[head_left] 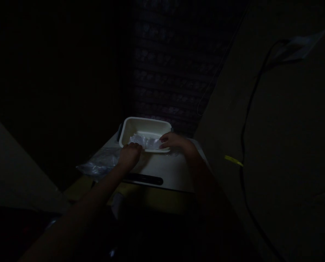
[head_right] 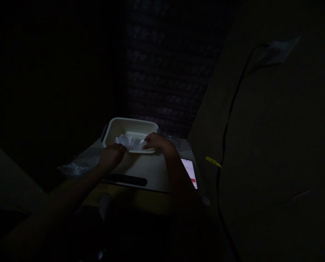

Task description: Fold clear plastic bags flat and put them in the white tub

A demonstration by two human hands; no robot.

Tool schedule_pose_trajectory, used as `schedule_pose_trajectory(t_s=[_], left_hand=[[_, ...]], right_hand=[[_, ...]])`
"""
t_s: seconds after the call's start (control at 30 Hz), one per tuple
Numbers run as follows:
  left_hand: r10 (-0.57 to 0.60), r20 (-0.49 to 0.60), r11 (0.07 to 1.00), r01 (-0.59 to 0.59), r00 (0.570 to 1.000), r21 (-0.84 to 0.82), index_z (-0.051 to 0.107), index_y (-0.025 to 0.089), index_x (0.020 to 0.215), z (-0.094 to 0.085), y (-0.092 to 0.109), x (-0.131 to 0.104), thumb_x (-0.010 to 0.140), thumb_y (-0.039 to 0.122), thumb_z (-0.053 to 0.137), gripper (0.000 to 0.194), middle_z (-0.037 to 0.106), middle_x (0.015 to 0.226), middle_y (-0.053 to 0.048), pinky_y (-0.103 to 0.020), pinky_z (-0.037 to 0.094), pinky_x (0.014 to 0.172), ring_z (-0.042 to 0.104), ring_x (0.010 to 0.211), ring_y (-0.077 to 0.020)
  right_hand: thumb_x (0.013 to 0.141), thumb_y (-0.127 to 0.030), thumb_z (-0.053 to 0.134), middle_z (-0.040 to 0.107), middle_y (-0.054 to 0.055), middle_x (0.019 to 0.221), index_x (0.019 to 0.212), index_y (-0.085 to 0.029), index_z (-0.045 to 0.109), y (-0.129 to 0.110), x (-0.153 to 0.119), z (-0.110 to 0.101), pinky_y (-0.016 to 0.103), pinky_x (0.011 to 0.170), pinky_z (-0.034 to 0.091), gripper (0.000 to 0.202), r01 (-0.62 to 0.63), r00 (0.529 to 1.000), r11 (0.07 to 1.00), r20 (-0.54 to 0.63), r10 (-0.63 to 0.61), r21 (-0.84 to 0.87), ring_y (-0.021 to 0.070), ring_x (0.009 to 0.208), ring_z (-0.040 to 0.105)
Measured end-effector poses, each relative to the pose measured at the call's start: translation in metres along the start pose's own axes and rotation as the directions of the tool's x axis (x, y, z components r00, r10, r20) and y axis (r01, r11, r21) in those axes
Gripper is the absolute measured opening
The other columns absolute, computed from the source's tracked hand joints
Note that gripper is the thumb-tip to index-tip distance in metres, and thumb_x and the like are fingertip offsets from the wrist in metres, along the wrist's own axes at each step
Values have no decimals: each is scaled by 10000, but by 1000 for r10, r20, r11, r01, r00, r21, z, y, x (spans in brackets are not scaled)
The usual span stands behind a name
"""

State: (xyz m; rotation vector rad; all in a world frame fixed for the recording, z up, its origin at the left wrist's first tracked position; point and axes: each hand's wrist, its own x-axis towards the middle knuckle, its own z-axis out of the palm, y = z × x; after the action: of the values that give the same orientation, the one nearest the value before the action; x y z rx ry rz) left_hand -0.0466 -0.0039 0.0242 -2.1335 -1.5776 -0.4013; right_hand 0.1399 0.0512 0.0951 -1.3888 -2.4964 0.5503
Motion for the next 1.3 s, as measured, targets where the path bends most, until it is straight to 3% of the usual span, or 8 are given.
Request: schedule_pose_trajectory(t_s=[0.13,0.3,0.57,0.8,0.97,1.2,1.3], left_hand=[[2,7,1000,-2,1000,8,542,150,723,-1,1,-1,713,148,355,187,566,748,-75,-304,332,573,507,691,-200],[12,24,1000,-12,1000,-1,538,144,750,-5,5,-1,718,145,352,189,565,752,-77,-297,336,569,509,692,-196],[2,43,1000,-2,999,-9,539,147,745,-6,9,-1,722,136,348,193,562,754,-69,-292,338,559,510,699,-194],[11,51,1000,-11,999,5,546,144,753,-7,9,-6,717,139,361,188,560,756,-74,-291,332,553,503,712,-201],[28,26,1000,-27,999,-11,553,144,742,-7,8,-3,706,127,377,180,565,768,-76,-306,329,597,482,746,-208],[-1,-18,1000,1,1000,12,567,159,758,-10,4,3,737,165,367,201,568,777,-78,-329,302,619,452,780,-226],[-27,-49,999,28,998,17,563,171,824,-8,2,10,760,193,345,228,570,816,-75,-339,294,635,447,797,-229]], right_hand=[[522,-211,638,604,39,866,867,-163,588,-1,-7,6,177,557,399,351,-110,989,979,74,125,-171,120,686,550],[611,-188,549,622,46,778,771,-144,616,2,1,17,174,543,372,179,-67,998,964,-30,62,-258,109,646,540],[679,-176,465,614,52,852,789,-161,615,6,18,23,187,655,365,187,-33,979,964,-203,-22,-263,125,769,535],[706,-192,432,609,37,867,797,-175,605,11,42,33,177,686,367,197,-24,966,987,-258,-18,-159,114,801,530],[662,-220,509,590,57,890,827,-169,590,13,47,46,222,709,376,191,-80,962,979,-273,26,-187,146,830,518],[688,-151,451,522,59,1010,960,-146,532,10,41,37,222,797,339,284,9,895,982,-437,-91,-188,139,955,443],[716,-119,374,525,47,1007,945,-156,537,10,34,26,238,824,309,283,-46,861,986,-507,-44,-163,134,958,437]])
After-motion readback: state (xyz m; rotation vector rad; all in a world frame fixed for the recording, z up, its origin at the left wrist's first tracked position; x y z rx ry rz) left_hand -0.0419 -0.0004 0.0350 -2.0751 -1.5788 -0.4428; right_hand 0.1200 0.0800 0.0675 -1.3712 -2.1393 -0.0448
